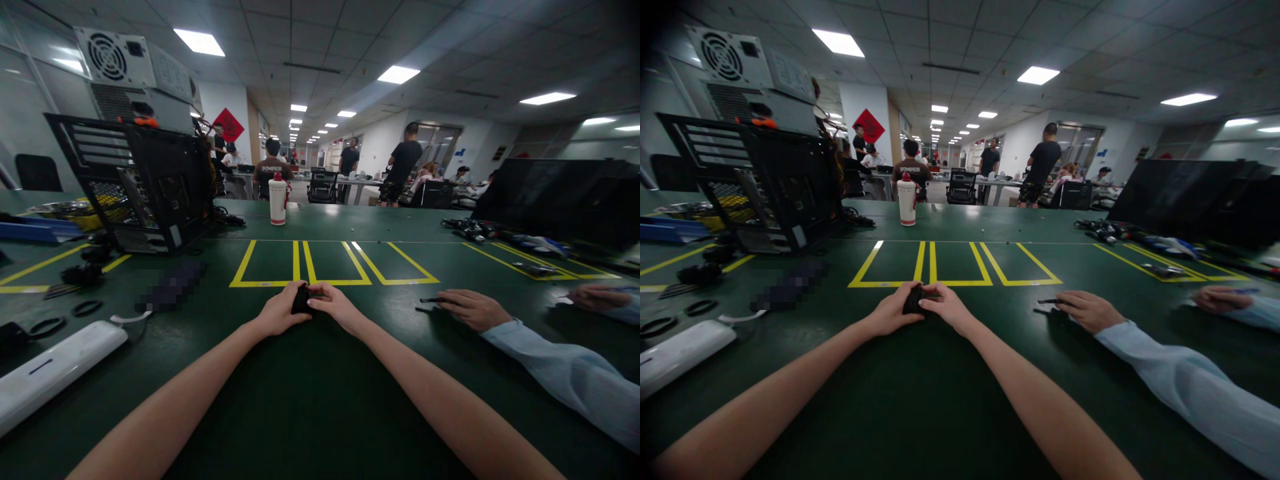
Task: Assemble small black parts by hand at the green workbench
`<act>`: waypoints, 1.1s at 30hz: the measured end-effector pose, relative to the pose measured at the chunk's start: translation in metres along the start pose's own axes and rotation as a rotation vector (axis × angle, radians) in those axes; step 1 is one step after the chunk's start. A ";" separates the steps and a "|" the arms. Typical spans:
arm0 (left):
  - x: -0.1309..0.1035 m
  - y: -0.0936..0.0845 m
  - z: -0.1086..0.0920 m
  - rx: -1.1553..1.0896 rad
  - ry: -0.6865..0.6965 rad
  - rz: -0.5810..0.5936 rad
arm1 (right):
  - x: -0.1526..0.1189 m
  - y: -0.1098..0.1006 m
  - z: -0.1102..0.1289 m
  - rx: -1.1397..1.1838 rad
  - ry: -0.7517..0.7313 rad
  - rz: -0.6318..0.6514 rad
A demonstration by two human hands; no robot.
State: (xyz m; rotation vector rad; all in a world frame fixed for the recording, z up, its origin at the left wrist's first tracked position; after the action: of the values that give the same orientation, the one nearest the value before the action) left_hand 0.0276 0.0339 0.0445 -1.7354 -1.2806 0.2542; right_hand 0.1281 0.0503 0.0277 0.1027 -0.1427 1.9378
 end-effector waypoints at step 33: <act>0.000 0.001 0.001 0.005 0.010 0.006 | -0.001 0.003 -0.003 -0.021 -0.011 0.039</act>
State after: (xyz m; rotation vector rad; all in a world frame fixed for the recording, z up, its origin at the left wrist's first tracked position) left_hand 0.0278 0.0346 0.0439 -1.7338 -1.2668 0.2516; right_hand 0.1253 0.0488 0.0247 0.0975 -0.1731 1.9745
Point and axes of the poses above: each hand's wrist, its own x-axis towards the middle knuckle, its own y-axis out of the palm, z = x × y, the point moved 8 cm from there along x, towards the middle knuckle, and after that the axes turned 4 degrees about -z, right-handed, at the moved point
